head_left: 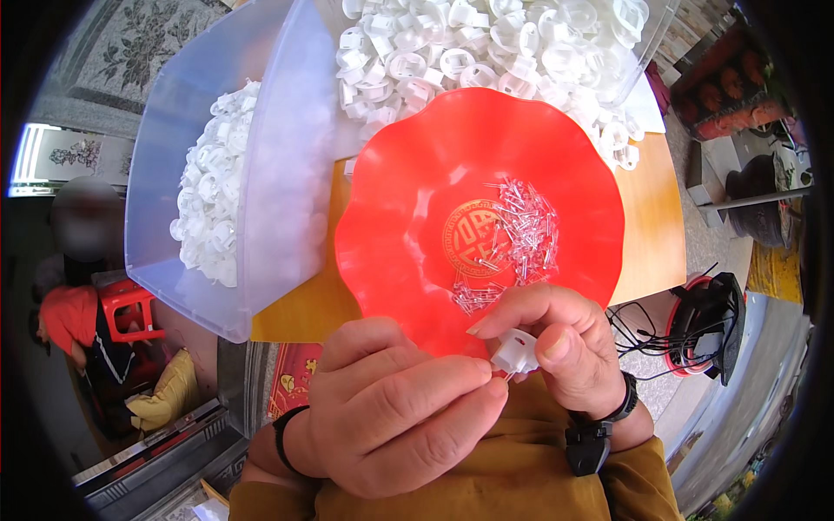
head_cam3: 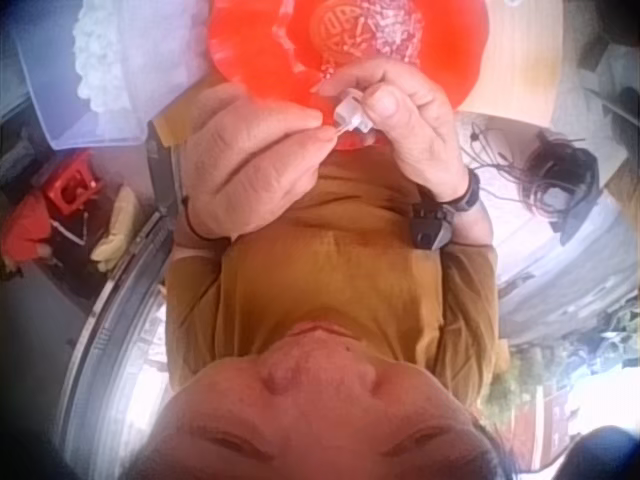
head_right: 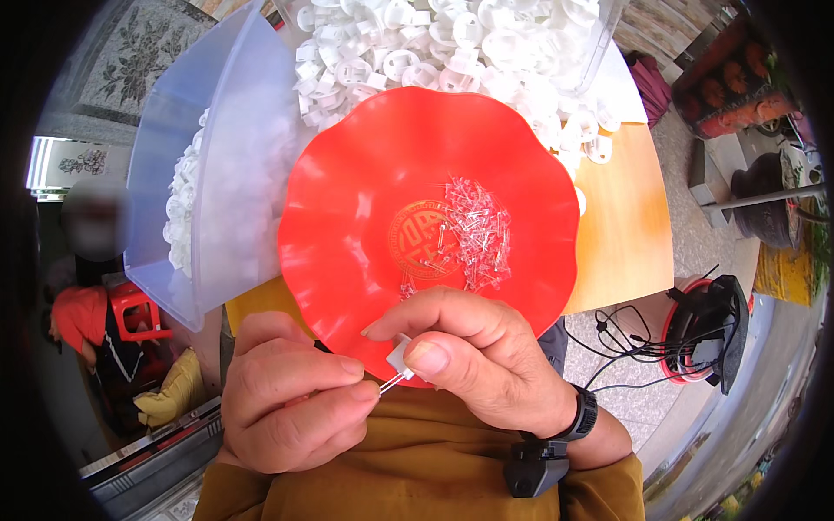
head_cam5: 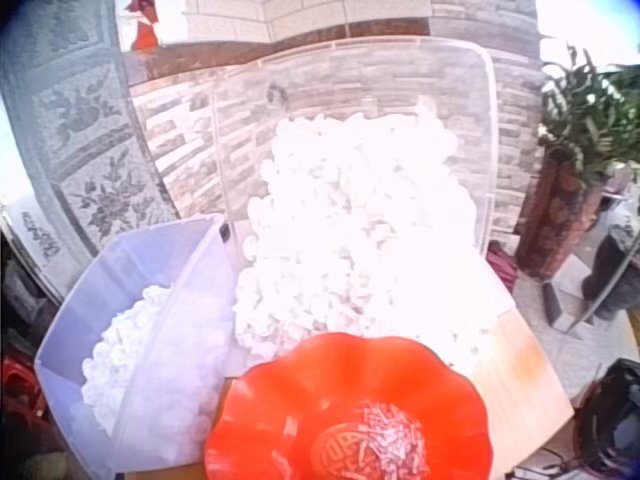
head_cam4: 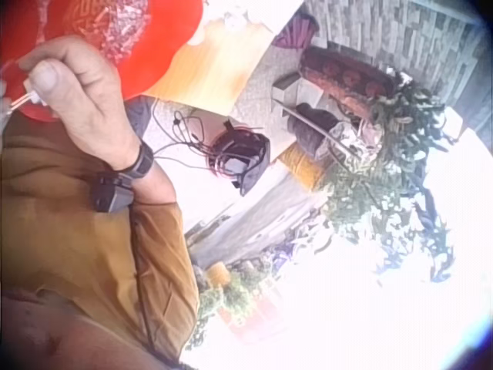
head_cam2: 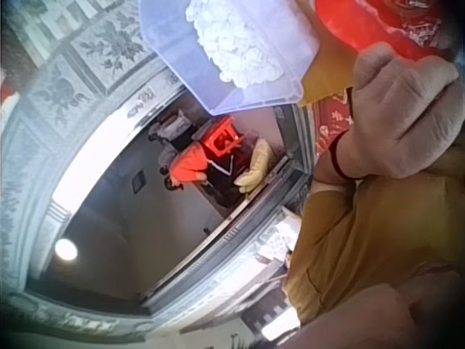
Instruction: Assembling small metal pins into white plastic caps.
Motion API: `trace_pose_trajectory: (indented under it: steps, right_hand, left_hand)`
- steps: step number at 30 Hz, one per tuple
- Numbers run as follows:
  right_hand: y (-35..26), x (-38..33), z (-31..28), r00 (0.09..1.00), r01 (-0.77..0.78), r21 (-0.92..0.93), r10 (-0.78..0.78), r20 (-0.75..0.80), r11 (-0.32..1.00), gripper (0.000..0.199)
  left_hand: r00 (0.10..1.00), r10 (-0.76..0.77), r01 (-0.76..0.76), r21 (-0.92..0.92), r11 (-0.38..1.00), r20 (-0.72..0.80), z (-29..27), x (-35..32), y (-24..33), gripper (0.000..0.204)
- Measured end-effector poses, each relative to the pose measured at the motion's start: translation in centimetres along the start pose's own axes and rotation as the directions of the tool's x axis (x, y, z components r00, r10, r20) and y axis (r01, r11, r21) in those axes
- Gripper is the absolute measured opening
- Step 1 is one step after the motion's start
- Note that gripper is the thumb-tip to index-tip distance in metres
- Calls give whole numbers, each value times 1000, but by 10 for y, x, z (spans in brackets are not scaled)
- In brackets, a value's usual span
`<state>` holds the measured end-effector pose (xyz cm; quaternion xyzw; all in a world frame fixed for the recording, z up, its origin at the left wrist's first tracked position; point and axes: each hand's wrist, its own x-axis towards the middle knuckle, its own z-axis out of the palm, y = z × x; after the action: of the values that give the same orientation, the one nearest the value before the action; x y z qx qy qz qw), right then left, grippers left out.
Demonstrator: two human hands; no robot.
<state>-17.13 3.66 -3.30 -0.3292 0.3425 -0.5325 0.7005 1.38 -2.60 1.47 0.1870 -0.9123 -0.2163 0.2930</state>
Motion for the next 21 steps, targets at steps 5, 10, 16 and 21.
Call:
trace_pose_trajectory:
  steps: [5, 10, 16, 21]
  right_hand:
    - [5, -1, 0, 998, 50, -12, -50, -22, 999, 32]
    - [9, -1, 0, 997, 65, -2, -65, -32, 998, 36]
    - [12, -1, -1, 998, 61, 82, -61, -12, 995, 43]
    - [15, 1, -1, 999, 37, 146, -37, -1, 989, 46]
  left_hand:
    - [1000, 22, -22, 0, 1000, -6, 3, -1, 0, 33]
    - [1000, 10, -11, 16, 1000, 12, 3, -4, 2, 34]
    - [1000, 21, -20, 28, 999, -23, 7, -4, 3, 32]
    - [995, 60, -54, 83, 995, -75, 8, -2, 4, 27]
